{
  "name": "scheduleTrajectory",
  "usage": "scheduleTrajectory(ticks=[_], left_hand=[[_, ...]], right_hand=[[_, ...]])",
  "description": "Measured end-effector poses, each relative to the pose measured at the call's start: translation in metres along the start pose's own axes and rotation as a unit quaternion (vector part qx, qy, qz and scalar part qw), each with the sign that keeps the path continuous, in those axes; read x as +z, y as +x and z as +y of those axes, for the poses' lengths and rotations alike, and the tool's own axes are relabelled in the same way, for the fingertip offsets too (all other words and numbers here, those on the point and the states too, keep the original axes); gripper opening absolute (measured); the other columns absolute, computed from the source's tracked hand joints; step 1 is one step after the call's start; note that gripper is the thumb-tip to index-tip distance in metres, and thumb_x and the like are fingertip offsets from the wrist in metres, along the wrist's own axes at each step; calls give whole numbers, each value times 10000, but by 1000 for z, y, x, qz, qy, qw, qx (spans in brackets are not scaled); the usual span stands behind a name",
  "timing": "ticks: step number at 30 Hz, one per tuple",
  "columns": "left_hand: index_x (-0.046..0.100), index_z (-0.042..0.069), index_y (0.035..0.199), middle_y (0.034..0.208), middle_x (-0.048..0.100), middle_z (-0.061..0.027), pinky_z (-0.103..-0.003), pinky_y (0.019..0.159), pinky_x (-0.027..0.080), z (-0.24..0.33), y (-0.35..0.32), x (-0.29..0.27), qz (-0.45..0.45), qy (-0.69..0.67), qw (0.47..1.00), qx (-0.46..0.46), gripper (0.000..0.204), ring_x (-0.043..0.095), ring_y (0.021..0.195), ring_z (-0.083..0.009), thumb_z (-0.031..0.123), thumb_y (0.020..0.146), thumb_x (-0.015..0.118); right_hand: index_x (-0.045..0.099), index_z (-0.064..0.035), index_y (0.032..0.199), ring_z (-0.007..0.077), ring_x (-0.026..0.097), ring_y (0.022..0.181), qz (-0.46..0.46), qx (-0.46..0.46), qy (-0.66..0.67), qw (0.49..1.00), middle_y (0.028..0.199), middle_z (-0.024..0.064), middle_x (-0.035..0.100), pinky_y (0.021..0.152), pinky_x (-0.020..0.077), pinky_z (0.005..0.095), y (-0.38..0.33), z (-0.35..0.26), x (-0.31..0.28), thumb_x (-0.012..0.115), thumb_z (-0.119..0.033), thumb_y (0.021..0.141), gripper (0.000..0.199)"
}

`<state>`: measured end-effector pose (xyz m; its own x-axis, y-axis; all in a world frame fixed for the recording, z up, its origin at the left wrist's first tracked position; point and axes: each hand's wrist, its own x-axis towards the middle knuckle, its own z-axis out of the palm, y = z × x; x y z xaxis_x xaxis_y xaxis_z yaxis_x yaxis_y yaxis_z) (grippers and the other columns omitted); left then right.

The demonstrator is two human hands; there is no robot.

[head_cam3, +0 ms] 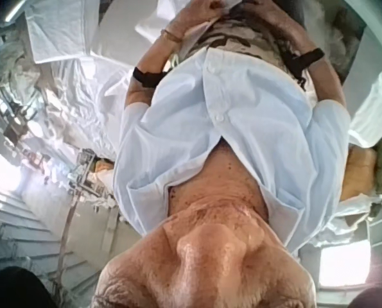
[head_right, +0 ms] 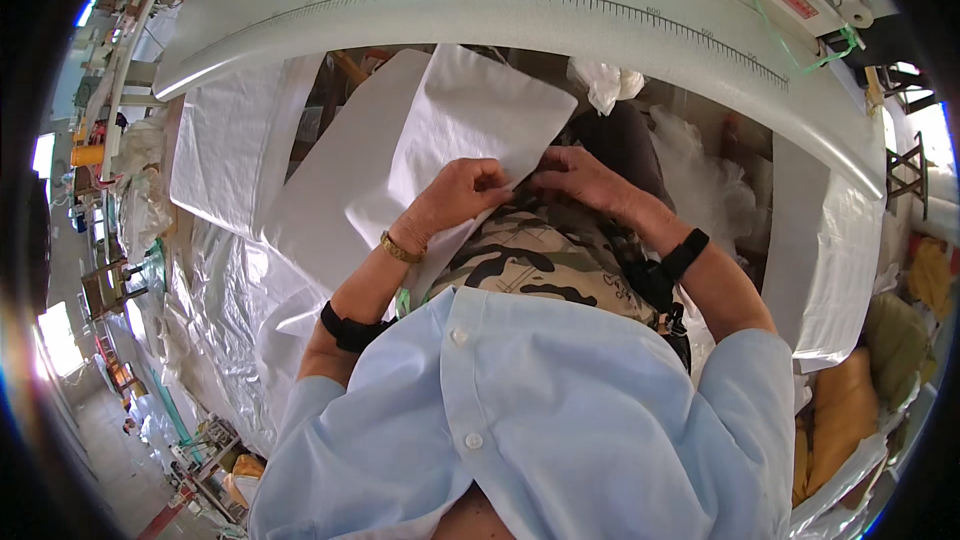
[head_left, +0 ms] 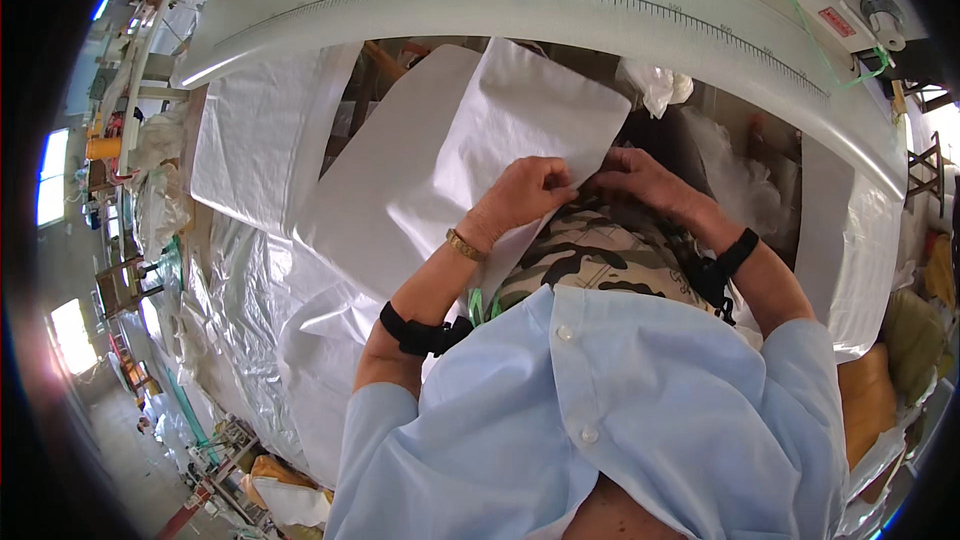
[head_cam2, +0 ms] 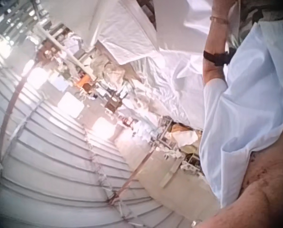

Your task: Sew together large white plastic sheets using an industrial sewing machine.

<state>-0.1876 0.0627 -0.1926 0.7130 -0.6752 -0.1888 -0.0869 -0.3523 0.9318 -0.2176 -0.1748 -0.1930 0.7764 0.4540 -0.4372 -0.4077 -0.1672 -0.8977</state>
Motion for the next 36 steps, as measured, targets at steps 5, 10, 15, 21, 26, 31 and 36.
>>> scheduleTrajectory(ticks=[5, 10, 15, 21, 26, 31, 36], left_hand=[[594, 45, 797, 711, 589, 38, -187, 505, 378, 13, 1, -1, -45, -158, 975, -152, 162, 500, 621, -20, 124, 853, 724], [579, 56, 789, 692, 547, 62, -187, 497, 360, 18, -1, 1, -41, -163, 974, -152, 183, 471, 608, -5, 137, 854, 730], [579, 49, 785, 693, 540, 59, -192, 545, 390, 24, -3, -3, -60, -188, 965, -173, 178, 472, 629, -17, 123, 854, 726], [577, 64, 797, 732, 523, 81, -174, 589, 384, 14, -4, 0, -62, -205, 962, -172, 173, 457, 675, 1, 123, 863, 727], [587, 59, 810, 756, 533, 76, -176, 618, 396, 16, -3, -1, -65, -188, 964, -179, 158, 467, 698, -4, 115, 864, 724], [595, 55, 819, 766, 543, 72, -178, 648, 398, 11, -5, -1, -62, -222, 958, -173, 145, 477, 718, -9, 115, 863, 720], [596, 58, 816, 767, 547, 71, -177, 654, 395, 10, -5, -1, -60, -200, 959, -193, 141, 477, 720, -12, 113, 862, 717]], right_hand=[[621, 4, 1144, 110, 641, 760, -35, 22, 148, 988, 944, 63, 702, 753, 519, 254, 1, 9, -2, 616, -257, 937, 333], [632, -26, 1003, 130, 669, 767, 6, 32, 184, 982, 912, 60, 696, 735, 533, 268, 6, 14, -6, 616, -291, 952, 270], [623, -49, 983, 124, 668, 769, 93, 29, 281, 955, 873, 43, 684, 728, 546, 282, 7, 27, -16, 621, -286, 953, 239], [615, -80, 998, 117, 663, 797, 107, 2, 312, 944, 899, 23, 673, 737, 549, 276, 10, 35, -22, 606, -296, 962, 219], [605, -83, 1009, 119, 662, 814, 92, -11, 313, 945, 911, 19, 663, 737, 550, 273, 10, 38, -23, 574, -291, 979, 213], [598, -76, 1042, 122, 659, 822, 80, -36, 319, 944, 932, 20, 657, 737, 566, 284, 12, 42, -22, 540, -263, 994, 201], [596, -64, 1055, 129, 657, 826, 85, -26, 327, 941, 926, 23, 652, 740, 573, 297, 13, 37, -19, 513, -244, 1004, 204]])
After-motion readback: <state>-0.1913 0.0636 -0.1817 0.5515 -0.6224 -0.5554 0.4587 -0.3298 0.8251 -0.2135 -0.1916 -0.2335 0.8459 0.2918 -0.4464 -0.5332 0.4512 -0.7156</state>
